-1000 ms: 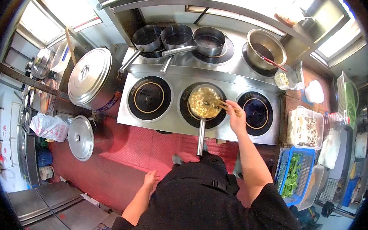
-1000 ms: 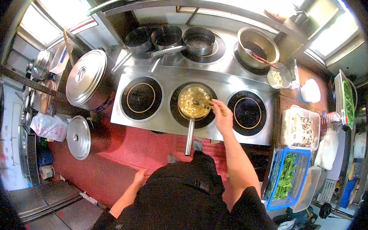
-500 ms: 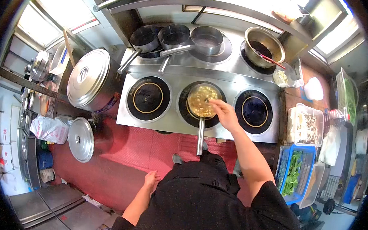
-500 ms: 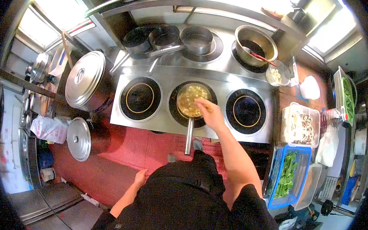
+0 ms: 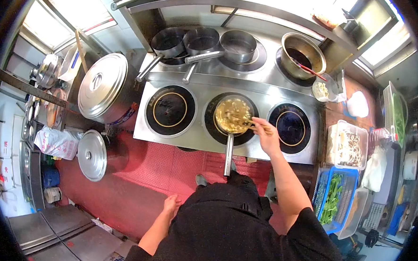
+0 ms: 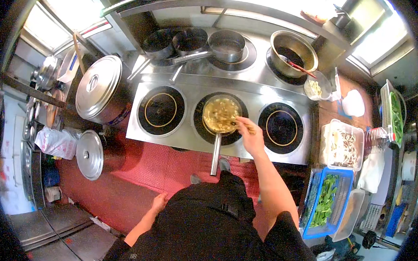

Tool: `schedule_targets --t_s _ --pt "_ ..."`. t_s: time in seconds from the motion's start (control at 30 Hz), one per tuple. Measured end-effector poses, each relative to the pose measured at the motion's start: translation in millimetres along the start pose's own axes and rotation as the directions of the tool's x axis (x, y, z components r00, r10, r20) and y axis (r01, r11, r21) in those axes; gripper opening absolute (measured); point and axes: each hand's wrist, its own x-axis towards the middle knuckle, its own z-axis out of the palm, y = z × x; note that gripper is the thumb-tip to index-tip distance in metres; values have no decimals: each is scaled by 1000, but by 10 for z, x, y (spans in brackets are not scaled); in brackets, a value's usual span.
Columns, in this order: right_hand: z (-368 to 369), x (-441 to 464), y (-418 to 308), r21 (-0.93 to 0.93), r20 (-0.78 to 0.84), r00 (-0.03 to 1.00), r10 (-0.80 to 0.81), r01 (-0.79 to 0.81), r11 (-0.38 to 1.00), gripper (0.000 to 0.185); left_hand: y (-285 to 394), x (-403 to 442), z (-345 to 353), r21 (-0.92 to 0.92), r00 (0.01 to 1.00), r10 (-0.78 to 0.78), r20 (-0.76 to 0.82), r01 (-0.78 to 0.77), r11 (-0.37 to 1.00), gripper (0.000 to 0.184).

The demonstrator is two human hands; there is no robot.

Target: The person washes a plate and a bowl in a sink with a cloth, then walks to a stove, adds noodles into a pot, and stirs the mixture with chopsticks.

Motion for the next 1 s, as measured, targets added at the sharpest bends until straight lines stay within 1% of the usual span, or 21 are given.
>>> schedule_targets --t_s 0.07,0.1,0.17,0.2,0.27,0.33,0.4,0.43,0.5,0.53,0.57,0.6,0.63,0.67,0.73,0.8,0.83,0.87,0.93,1.0 --pt "12 -35 30 -9 122 992 18 -17 1000 22 69 -97 21 59 1000 16 -9 -15 998 25" --pt "-45 -44 20 -10 121 993 17 -16 1000 22 108 -136 36 59 1000 17 -9 -16 998 25" --pt "-270 -66 -42 -26 203 977 69 -65 998 20 119 -147 27 1 1000 14 13 -14 1000 25" --pt "-370 -40 -76 -55 148 985 88 -81 995 19 102 -110 24 -2 1000 15 11 -15 1000 25" --pt "-511 6 -105 -4 52 991 119 -119 993 20 -27 59 -7 -179 994 90 68 -77 981 25" --pt "-358 68 -51 4 30 995 100 -100 995 19 -29 44 10 -152 995 81 53 -72 986 26" --pt "-53 150 5 -41 95 994 48 -44 998 19 41 -23 74 -120 996 76 42 -70 990 26" --pt "83 203 -5 -37 90 995 47 -44 998 19 74 -52 94 -88 998 63 27 -60 994 26" --pt "254 312 -26 -176 66 991 -113 123 977 20 119 -74 88 -49 999 50 12 -50 998 27" --pt "214 356 -15 -175 63 992 -113 123 977 20 134 -77 80 3 998 55 13 -55 998 28" --pt "131 402 9 -173 -41 992 -116 107 979 21 144 -83 74 52 998 59 12 -59 997 28" --pt "40 437 25 -170 -140 983 -119 95 981 22 153 -88 66 46 998 60 10 -60 997 28" --pt "-88 410 51 -179 -179 969 -173 140 974 23 163 -111 59 20 998 59 3 -59 998 29" --pt "-193 338 23 -150 -191 976 -108 80 985 23 159 -132 51 -8 998 56 -5 -56 998 29" --pt "-314 171 105 -220 -174 978 -114 74 973 23 133 -160 54 -35 999 39 -9 -39 999 29" --pt "-228 -21 119 -187 -71 991 -110 95 978 23 138 -206 95 -53 1000 24 -8 -24 998 29" --pt "-137 -116 -1 -149 -4 999 -51 50 987 23 128 -231 126 -53 1000 10 -24 -11 999 28" --pt "-76 -159 6 -42 63 998 20 -18 999 24 132 -250 138 -50 999 -4 -40 2 999 27" --pt "-126 -129 16 -98 156 987 -22 38 994 23 127 -224 127 -33 1000 11 -27 -12 999 27" --pt "-314 -80 -86 -71 63 998 3 1 997 22 84 -142 102 -16 1000 29 -11 -29 999 27"
